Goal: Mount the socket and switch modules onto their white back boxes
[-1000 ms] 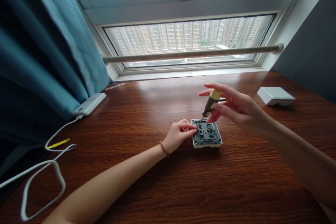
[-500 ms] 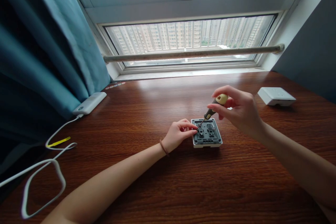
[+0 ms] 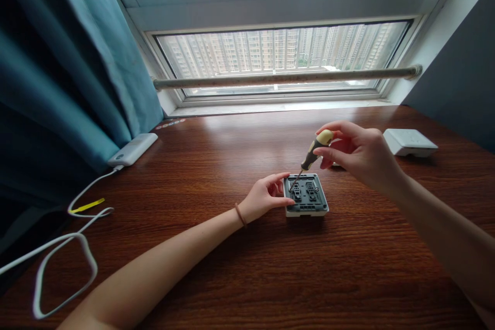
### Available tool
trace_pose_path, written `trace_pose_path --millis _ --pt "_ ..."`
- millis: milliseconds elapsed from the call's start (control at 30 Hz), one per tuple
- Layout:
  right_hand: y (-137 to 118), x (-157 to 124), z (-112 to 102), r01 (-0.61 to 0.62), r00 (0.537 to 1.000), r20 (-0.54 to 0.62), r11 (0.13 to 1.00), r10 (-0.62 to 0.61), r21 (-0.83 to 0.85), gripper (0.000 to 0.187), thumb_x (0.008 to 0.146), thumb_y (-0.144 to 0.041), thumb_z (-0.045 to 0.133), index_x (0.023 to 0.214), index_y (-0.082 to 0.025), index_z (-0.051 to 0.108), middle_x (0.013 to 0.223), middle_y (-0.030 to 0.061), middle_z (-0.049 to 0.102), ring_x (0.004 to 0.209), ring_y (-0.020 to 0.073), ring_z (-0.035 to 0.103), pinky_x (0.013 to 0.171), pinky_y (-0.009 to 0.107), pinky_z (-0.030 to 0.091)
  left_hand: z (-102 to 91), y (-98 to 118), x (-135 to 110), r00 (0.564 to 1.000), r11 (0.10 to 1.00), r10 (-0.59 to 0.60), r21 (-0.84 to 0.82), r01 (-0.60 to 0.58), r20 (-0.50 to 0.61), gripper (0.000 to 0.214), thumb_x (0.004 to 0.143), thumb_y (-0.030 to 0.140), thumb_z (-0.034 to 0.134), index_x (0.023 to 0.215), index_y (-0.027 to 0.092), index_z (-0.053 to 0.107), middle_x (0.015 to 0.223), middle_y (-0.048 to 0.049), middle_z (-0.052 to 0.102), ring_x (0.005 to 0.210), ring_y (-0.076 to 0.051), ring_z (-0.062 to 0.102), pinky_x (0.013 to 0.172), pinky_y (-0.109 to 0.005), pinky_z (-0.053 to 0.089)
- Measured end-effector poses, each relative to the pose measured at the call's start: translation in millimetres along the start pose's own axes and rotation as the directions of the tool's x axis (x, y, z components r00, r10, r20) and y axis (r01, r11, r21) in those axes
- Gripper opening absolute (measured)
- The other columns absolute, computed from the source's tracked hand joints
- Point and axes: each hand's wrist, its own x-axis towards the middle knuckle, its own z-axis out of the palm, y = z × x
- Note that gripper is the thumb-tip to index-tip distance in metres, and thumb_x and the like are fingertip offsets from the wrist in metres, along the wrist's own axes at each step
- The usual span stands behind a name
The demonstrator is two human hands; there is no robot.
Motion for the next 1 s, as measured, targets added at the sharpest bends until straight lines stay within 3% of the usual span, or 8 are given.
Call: trace_pose_path --millis 100,167,400,567,700,833,900,1000 --pt "4 -2 10 0.036 0.978 -0.192 0.975 -0.080 -0.220 0.026 0.069 -0.034 0.071 0.074 -0.019 0.051 0.063 -0.0012 0.062 0.050 0.0131 0.062 0.045 0.024 0.051 -2.5 -2 1 1.000 0.999 -0.003 0.051 0.002 0.003 0.076 0.056 0.027 0.080 0.124 0.015 0.051 0.073 0.0028 0.053 0.063 -0.008 0.043 0.059 -0.022 0.039" --pt "4 -4 15 0.057 0.967 -0.223 0.959 -0.123 -0.279 0.024 0.070 -0.034 0.070 0.075 -0.020 0.051 0.065 -0.0007 0.062 0.051 0.0130 0.061 0.046 0.026 0.051 -4.2 -4 1 1.000 0.998 -0.005 0.068 0.004 0.012 0.078 0.056 0.027 0.081 0.126 0.015 0.048 0.070 0.0041 0.050 0.062 -0.008 0.041 0.058 -0.022 0.037" --pt "0 -3 6 -0.003 0.996 0.085 0.993 -0.008 0.119 0.032 0.080 -0.024 0.059 0.112 -0.019 0.053 0.089 0.0043 0.066 0.054 0.0114 0.064 0.050 0.025 0.057 -9.5 -4 2 0.989 0.997 0.025 0.069 -0.035 0.147 0.092 0.051 0.023 0.084 0.132 0.018 0.039 0.079 0.0009 0.052 0.072 -0.011 0.048 0.064 -0.023 0.038" --pt "-5 -2 -7 -0.021 0.966 0.256 0.985 -0.024 0.173 0.038 0.082 -0.020 0.056 0.120 -0.018 0.049 0.099 0.0073 0.066 0.071 0.0161 0.069 0.065 0.029 0.060 -10.2 2 0 0.981 0.981 0.035 0.181 -0.070 0.189 0.087 0.055 0.024 0.082 0.130 0.020 0.038 0.073 0.0036 0.047 0.066 -0.009 0.042 0.057 -0.020 0.034" --pt "-4 -5 3 0.068 0.998 0.019 0.990 -0.066 -0.123 0.023 0.074 -0.029 0.067 0.091 -0.019 0.057 0.065 -0.0009 0.064 0.051 0.0127 0.063 0.050 0.025 0.053 -10.3 3 0 0.986 0.960 0.049 0.264 -0.090 0.159 0.086 0.054 0.028 0.082 0.128 0.020 0.040 0.075 0.0034 0.046 0.067 -0.010 0.042 0.057 -0.021 0.034" --pt "1 -8 20 0.108 0.948 -0.232 0.909 -0.216 -0.403 0.020 0.072 -0.032 0.069 0.070 -0.021 0.051 0.056 -0.0029 0.057 0.045 0.0098 0.053 0.043 0.024 0.045 -10.1 3 0 0.984 0.962 0.050 0.255 -0.093 0.169 0.086 0.055 0.028 0.082 0.129 0.019 0.039 0.076 0.0037 0.044 0.067 -0.009 0.041 0.058 -0.021 0.035" --pt "4 -9 24 0.124 0.954 -0.220 0.939 -0.202 -0.322 0.012 0.075 -0.028 0.065 0.079 -0.021 0.055 0.067 -0.0015 0.062 0.043 0.0077 0.051 0.040 0.023 0.044 -10.0 5 0 0.983 0.961 0.052 0.258 -0.097 0.178 0.085 0.056 0.028 0.081 0.129 0.019 0.039 0.075 0.0041 0.044 0.066 -0.009 0.040 0.058 -0.021 0.034" --pt "4 -8 23 0.085 0.992 -0.088 0.996 -0.087 -0.028 0.022 0.080 -0.025 0.059 0.102 -0.022 0.055 0.084 -0.0001 0.066 0.038 0.0041 0.049 0.033 0.020 0.041 -10.0 7 -1 0.983 0.947 0.052 0.305 -0.104 0.174 0.084 0.056 0.029 0.081 0.128 0.019 0.039 0.074 0.0043 0.043 0.066 -0.009 0.040 0.057 -0.021 0.034"
